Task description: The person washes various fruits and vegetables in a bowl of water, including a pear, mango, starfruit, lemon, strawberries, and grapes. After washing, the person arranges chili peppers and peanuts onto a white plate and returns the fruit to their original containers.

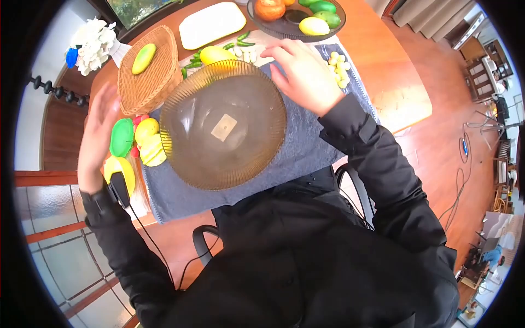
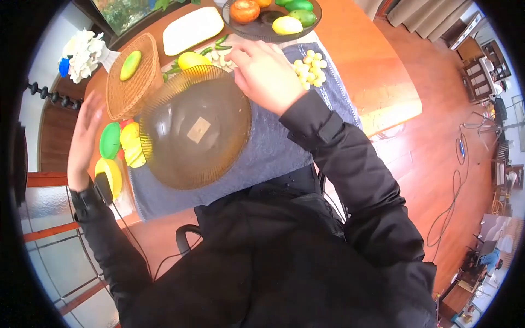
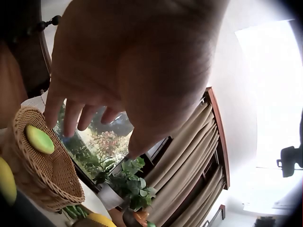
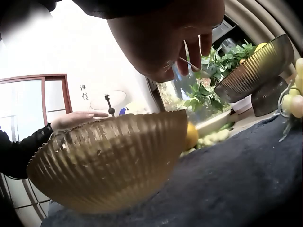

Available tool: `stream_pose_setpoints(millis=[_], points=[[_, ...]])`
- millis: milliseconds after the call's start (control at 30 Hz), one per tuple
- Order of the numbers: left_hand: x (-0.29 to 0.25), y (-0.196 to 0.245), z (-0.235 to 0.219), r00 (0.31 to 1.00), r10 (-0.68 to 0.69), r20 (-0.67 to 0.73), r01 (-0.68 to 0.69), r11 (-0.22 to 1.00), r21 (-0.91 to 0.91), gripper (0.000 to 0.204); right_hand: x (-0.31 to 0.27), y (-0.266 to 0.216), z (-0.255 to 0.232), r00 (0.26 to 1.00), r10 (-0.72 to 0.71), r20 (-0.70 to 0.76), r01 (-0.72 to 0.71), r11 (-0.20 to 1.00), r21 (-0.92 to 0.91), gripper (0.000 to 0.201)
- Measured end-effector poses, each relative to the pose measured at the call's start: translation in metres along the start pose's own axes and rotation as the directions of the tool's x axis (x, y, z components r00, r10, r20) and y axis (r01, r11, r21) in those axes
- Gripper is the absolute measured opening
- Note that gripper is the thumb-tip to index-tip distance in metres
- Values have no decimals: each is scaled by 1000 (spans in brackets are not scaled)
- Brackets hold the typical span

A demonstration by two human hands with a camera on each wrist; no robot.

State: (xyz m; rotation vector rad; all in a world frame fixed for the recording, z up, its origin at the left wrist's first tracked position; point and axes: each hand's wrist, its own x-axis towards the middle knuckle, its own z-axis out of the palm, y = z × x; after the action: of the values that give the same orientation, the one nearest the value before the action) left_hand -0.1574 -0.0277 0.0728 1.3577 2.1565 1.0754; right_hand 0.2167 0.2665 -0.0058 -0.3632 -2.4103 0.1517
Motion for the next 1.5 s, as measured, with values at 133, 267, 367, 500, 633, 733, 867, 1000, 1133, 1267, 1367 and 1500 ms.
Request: stream_pose_setpoints(millis=[133,267,367,500,633,733,867,1000,1133,1267,1367,1500], points=[[-49,5,19,999,1,-39,-3,999,-46,67,-7,13,4,996,94,12,-95,993,70,30],[-91,10,40,999,-28,-36,32,993,111,69,-13,11,-1,898,406,168,-436,772,463,26],[-118,7,59,990,-119,-81,122,992,32,69,-10,11,-11,701,599,388,-702,480,526,31],[-136,2,72,990,-114,-86,114,993,-8,69,-17,28,-3,574,598,559,-627,-118,770,32],[-142,-12,83,988,-82,-129,83,997,5,67,-22,37,-4,493,532,688,-348,-604,717,30],[-143,-19,87,985,-85,-151,94,994,51,67,-28,44,2,479,478,736,-175,-770,614,25],[-141,-25,95,978,-76,-196,115,974,197,72,-34,44,7,472,469,746,-21,-841,541,24],[-137,-17,99,986,-43,-160,97,934,345,74,-42,45,15,413,535,738,39,-819,572,26],[-137,-20,104,985,-59,-161,120,909,398,76,-40,37,11,342,582,738,67,-798,599,26],[-135,-20,106,985,-62,-163,127,896,425,77,-38,35,10,372,564,737,46,-804,593,24],[-134,-22,108,982,-32,-186,117,876,468,77,-36,34,11,358,574,737,35,-797,603,25],[-133,-24,110,979,-47,-198,143,850,507,78,-38,32,12,375,570,731,23,-794,607,20]])
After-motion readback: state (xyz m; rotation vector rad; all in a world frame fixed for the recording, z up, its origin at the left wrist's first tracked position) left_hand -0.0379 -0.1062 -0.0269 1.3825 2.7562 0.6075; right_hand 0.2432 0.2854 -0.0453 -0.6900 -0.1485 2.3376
